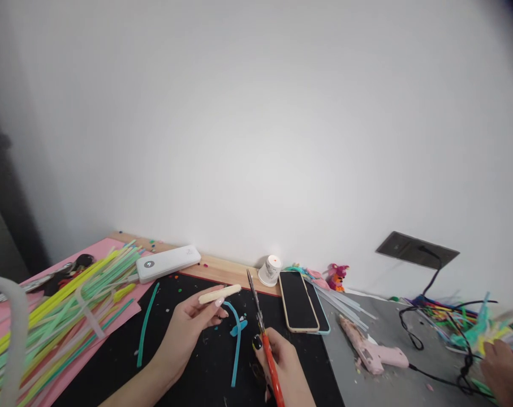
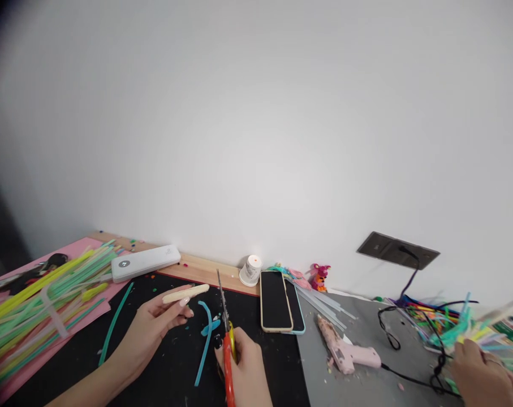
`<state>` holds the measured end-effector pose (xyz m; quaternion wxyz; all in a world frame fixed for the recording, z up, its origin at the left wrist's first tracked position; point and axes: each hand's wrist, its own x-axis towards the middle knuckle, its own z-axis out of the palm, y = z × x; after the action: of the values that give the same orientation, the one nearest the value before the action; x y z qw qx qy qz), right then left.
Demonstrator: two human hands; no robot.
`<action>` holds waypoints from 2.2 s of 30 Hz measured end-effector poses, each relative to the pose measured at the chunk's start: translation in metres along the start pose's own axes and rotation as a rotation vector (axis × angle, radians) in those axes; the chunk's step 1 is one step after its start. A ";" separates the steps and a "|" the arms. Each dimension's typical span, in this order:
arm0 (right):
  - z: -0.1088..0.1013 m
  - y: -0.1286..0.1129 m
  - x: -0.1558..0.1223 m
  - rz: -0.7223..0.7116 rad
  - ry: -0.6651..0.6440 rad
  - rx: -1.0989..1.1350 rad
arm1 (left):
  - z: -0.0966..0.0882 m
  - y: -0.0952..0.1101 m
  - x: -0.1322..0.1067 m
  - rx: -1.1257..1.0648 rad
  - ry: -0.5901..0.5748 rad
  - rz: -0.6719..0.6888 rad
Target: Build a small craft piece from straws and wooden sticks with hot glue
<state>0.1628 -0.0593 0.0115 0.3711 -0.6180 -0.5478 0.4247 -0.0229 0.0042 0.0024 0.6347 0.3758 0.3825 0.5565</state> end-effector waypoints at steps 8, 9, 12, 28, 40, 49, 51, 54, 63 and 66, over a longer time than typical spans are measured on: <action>-0.003 -0.008 -0.004 -0.076 -0.053 -0.133 | 0.003 -0.001 0.000 -0.194 -0.023 -0.116; -0.002 -0.008 -0.005 -0.082 -0.053 -0.136 | 0.003 -0.001 0.000 -0.199 -0.023 -0.121; 0.002 -0.007 -0.005 -0.106 -0.059 -0.128 | 0.003 0.000 0.000 -0.195 -0.020 -0.120; 0.010 -0.002 -0.005 -0.055 -0.010 -0.183 | 0.004 -0.001 -0.001 -0.069 -0.059 -0.090; 0.011 -0.006 -0.005 -0.050 -0.010 -0.151 | 0.001 -0.003 -0.001 0.136 -0.073 -0.006; 0.006 -0.004 -0.004 -0.093 -0.048 -0.132 | 0.003 0.003 -0.002 0.206 -0.108 0.024; 0.006 -0.004 -0.004 -0.098 -0.053 -0.120 | 0.003 0.003 -0.002 0.238 -0.115 0.036; 0.006 -0.004 -0.003 -0.108 -0.040 -0.104 | 0.001 0.002 -0.001 0.263 -0.131 0.061; 0.005 -0.003 -0.003 -0.093 -0.037 -0.131 | -0.002 0.001 -0.002 0.371 -0.125 0.112; 0.004 -0.005 -0.004 -0.091 -0.044 -0.148 | -0.001 0.002 -0.003 0.393 -0.112 0.128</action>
<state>0.1575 -0.0627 0.0150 0.3313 -0.6088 -0.6131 0.3792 -0.0246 0.0012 0.0036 0.5330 0.5462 0.4229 0.4886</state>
